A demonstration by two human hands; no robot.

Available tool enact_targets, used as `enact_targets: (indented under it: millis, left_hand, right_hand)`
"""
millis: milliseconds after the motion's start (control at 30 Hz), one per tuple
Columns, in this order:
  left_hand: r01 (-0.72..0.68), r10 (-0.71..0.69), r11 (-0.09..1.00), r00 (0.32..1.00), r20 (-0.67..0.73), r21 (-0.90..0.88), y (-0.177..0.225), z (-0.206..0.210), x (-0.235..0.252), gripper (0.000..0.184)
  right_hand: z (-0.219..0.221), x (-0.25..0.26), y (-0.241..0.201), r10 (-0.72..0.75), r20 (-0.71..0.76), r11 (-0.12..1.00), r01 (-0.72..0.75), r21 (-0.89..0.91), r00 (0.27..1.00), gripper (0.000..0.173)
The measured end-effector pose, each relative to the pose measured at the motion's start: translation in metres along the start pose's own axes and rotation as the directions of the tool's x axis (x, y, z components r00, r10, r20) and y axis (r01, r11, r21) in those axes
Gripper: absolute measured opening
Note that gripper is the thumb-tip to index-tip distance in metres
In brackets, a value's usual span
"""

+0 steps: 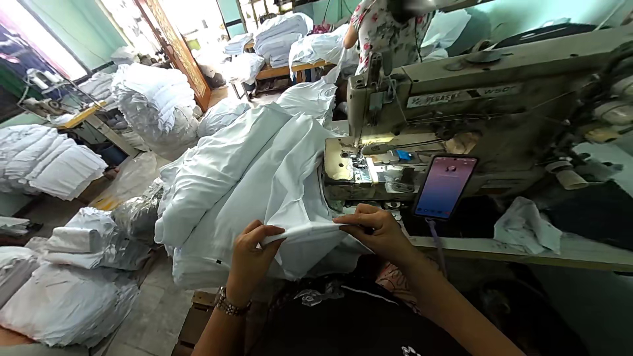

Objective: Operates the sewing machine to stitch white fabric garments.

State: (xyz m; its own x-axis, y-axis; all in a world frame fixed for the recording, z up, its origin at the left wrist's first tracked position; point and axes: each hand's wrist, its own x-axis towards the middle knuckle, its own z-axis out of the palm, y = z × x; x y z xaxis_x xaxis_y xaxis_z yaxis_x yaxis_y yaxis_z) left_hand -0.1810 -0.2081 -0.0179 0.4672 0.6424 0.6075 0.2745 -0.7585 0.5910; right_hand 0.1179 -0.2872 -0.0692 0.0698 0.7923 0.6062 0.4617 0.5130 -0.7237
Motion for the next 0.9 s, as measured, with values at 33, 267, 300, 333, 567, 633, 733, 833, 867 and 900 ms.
enact_targets:
  millis: [33, 267, 300, 333, 567, 633, 733, 833, 867, 900]
  left_hand:
    - [-0.015, 0.015, 1.000, 1.000, -0.001, 0.017, 0.002, 0.001, 0.004, 0.011]
    - [-0.063, 0.064, 0.932, 0.998, -0.009, -0.358, 0.021, 0.048, 0.082, 0.010]
    - [-0.062, 0.067, 0.942, 0.998, 0.006, -0.330, 0.023, 0.060, 0.099, 0.011]
    - [-0.074, 0.086, 0.965, 0.996, 0.036, -0.253, 0.023, 0.073, 0.115, 0.012]
    - [-0.099, -0.141, 0.921, 0.817, 0.559, 0.376, -0.009, 0.183, 0.218, 0.025]
    - [-0.039, -0.167, 0.939, 0.816, 0.553, 0.341, -0.010, 0.200, 0.235, 0.030]
    - [0.096, -0.164, 0.982, 0.862, 0.480, 0.163, -0.032, 0.215, 0.245, 0.036]
    - [0.163, -0.205, 0.978, 0.850, 0.485, 0.128, -0.034, 0.215, 0.247, 0.034]
    - [0.188, -0.222, 0.975, 0.851, 0.477, 0.119, -0.033, 0.215, 0.247, 0.032]
    - [0.206, -0.232, 0.973, 0.860, 0.455, 0.108, -0.034, 0.217, 0.246, 0.032]
  right_hand:
    - [0.000, 0.000, 0.001, 0.001, -0.016, 1.000, -0.001, -0.028, 1.000, 0.017]
    - [-0.005, -0.006, -0.005, 0.039, -0.003, 0.999, -0.039, 0.019, 0.999, 0.019]
    - [-0.008, -0.008, -0.008, 0.088, -0.011, 0.992, -0.087, 0.091, 0.996, 0.020]
    - [-0.011, -0.010, -0.008, 0.149, -0.028, 0.978, -0.143, 0.150, 0.988, 0.021]
    - [-0.032, -0.009, 0.028, 0.463, -0.204, 0.886, -0.447, 0.119, 0.863, 0.033]
    - [-0.035, 0.001, 0.032, 0.464, -0.226, 0.886, -0.453, 0.102, 0.856, 0.026]
    - [-0.032, 0.008, 0.029, 0.485, -0.238, 0.874, -0.470, 0.121, 0.842, 0.024]
    - [-0.028, 0.004, 0.022, 0.484, -0.228, 0.875, -0.464, 0.138, 0.845, 0.024]
    - [-0.027, 0.004, 0.022, 0.482, -0.240, 0.876, -0.462, 0.139, 0.843, 0.024]
    - [-0.026, 0.005, 0.023, 0.479, -0.257, 0.878, -0.459, 0.136, 0.840, 0.025]
